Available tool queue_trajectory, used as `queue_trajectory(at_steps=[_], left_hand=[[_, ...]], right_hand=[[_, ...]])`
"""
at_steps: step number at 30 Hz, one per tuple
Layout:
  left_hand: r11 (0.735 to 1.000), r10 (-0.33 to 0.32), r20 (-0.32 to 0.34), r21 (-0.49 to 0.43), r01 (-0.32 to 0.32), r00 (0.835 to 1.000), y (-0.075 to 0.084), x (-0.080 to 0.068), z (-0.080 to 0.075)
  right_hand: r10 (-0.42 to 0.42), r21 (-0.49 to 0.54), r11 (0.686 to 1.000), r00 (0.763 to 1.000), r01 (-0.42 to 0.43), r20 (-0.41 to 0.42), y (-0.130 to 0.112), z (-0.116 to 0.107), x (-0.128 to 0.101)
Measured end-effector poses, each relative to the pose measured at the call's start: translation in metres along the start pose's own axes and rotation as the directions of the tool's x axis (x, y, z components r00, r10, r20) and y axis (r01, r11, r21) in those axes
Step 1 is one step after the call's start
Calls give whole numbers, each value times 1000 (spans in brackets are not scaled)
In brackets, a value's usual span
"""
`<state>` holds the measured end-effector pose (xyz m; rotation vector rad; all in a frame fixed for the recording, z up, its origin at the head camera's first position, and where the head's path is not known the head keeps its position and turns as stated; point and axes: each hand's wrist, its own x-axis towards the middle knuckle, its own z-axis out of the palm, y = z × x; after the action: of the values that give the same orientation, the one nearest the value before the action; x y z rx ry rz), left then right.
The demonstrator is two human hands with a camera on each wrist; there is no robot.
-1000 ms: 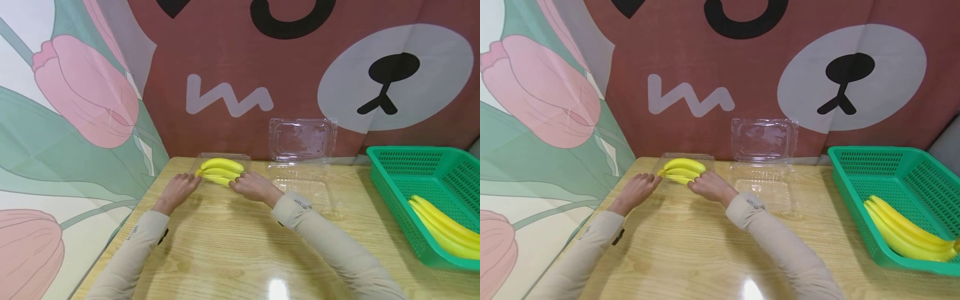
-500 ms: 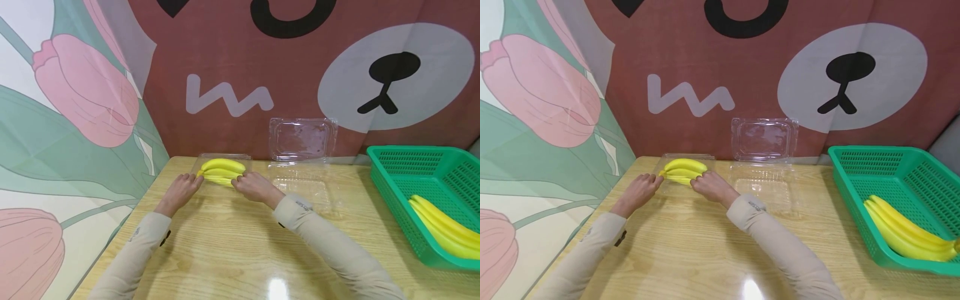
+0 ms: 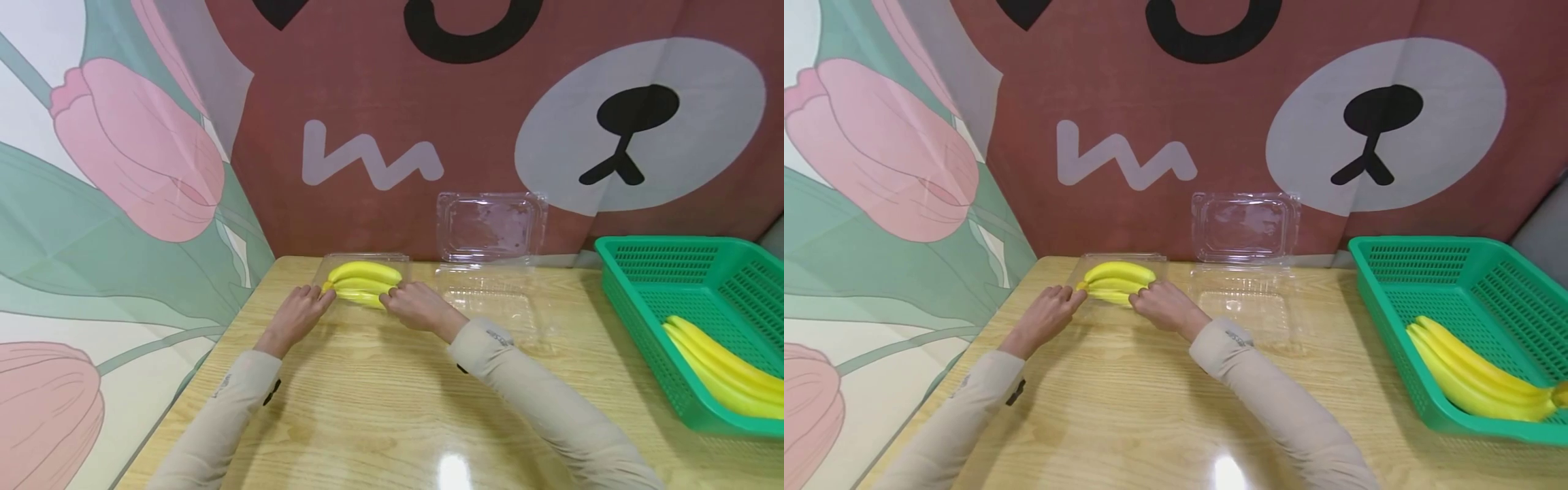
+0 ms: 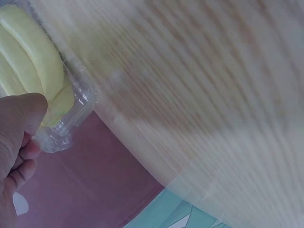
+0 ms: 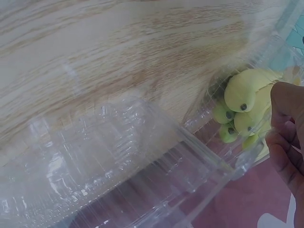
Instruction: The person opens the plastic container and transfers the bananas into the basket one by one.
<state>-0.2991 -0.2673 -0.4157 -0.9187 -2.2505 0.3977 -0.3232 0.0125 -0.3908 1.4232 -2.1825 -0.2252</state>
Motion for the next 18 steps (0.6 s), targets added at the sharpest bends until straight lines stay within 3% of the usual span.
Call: queue_trajectory(at_steps=[4, 18], left_hand=[[1000, 2, -20, -12, -2, 1000, 2, -1, 2], [999, 30, 20, -12, -30, 999, 1, -3, 0]], right_hand=[[3, 16, 1000, 1000, -3, 12, 0, 0, -2], [6, 29, 1000, 1000, -6, 7, -1, -1, -3]])
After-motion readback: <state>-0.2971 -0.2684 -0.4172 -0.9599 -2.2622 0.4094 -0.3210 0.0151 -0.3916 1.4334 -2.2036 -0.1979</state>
